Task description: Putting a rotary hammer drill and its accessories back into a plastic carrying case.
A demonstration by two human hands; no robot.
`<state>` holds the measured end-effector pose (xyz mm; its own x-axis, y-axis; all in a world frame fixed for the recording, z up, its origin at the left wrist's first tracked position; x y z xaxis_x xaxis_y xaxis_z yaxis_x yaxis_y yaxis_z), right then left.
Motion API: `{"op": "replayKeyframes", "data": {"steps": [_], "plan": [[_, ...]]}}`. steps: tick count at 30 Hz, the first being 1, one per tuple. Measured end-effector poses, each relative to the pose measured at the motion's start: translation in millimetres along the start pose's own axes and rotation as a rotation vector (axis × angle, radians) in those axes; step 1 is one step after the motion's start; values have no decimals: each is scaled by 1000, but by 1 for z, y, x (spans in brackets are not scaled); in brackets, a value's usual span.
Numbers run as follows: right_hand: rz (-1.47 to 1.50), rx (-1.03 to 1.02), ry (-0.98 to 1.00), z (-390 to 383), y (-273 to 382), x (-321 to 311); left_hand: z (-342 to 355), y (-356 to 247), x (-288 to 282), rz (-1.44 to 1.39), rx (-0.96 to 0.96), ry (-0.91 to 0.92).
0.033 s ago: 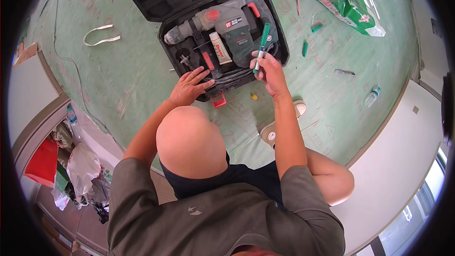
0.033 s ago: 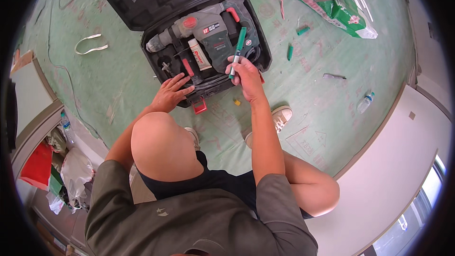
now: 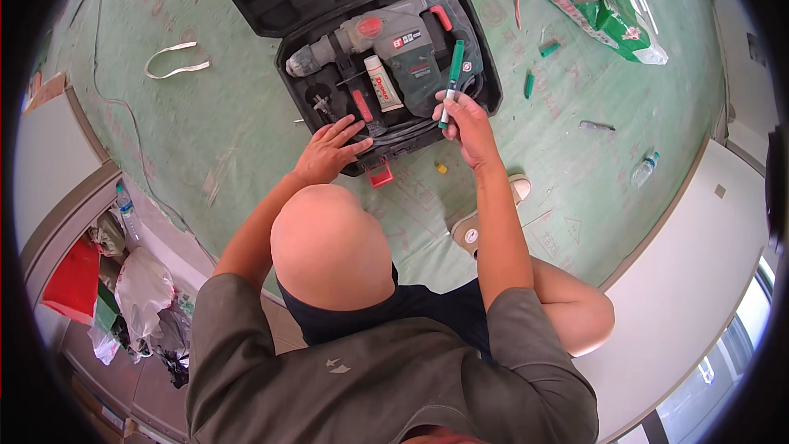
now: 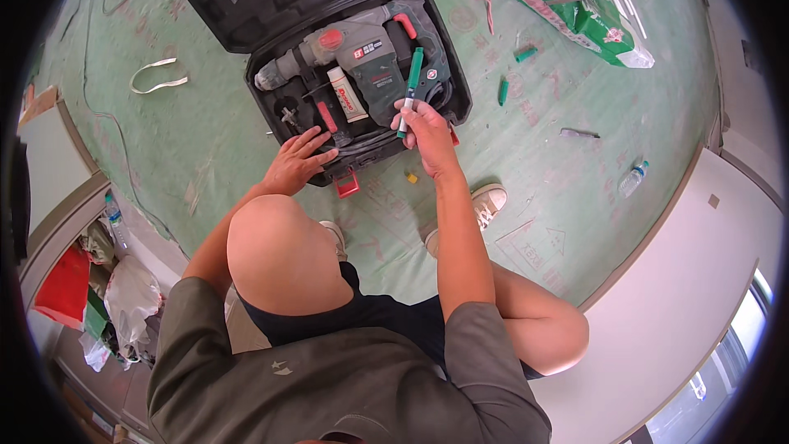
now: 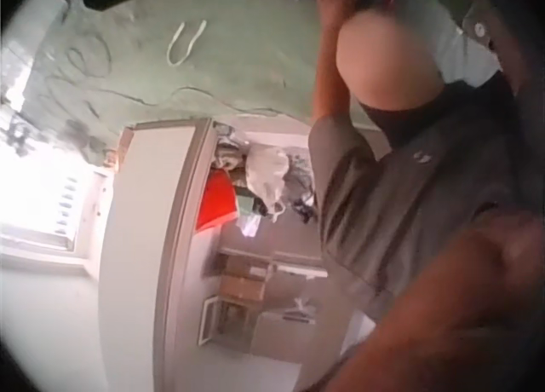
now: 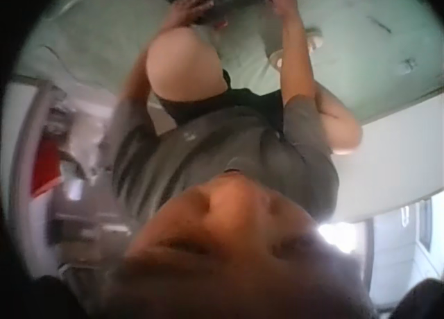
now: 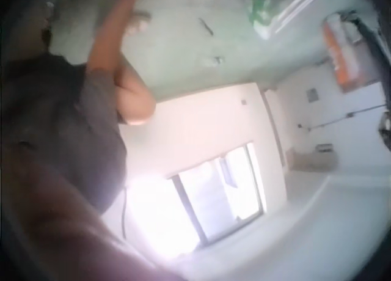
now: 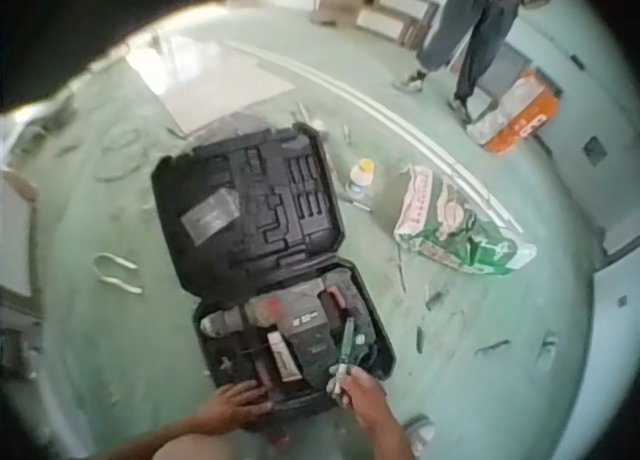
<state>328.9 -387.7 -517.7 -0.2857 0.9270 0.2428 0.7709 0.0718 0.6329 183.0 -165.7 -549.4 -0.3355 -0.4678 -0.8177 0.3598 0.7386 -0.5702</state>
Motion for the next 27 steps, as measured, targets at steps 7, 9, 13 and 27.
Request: {"op": "replayKeyframes", "data": {"steps": [7, 9, 13, 27], "plan": [[-513, -12, -227, -2, -12, -3, -5, 2, -2, 6, -21, -22], [-691, -123, -133, 0, -22, 17, -7, 1, -3, -14, -33, -26], [-1013, -319, -224, 5, -35, 66, -6, 1, -2, 3, -31, -18], [-1104, -495, -278, 24, -41, 104, -10, 3, -1, 6, -27, -14]]}}
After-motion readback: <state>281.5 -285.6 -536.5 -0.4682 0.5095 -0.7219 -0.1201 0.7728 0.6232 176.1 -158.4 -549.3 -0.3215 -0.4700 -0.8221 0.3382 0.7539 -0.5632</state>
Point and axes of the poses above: each hand's wrist, its own z-axis towards the middle knuckle, its own x-axis out of the palm, y = z × x, the point moved 6 cm from there along z, towards the middle knuckle, and after that the axes turned 8 degrees about x, right-handed, at the moved point
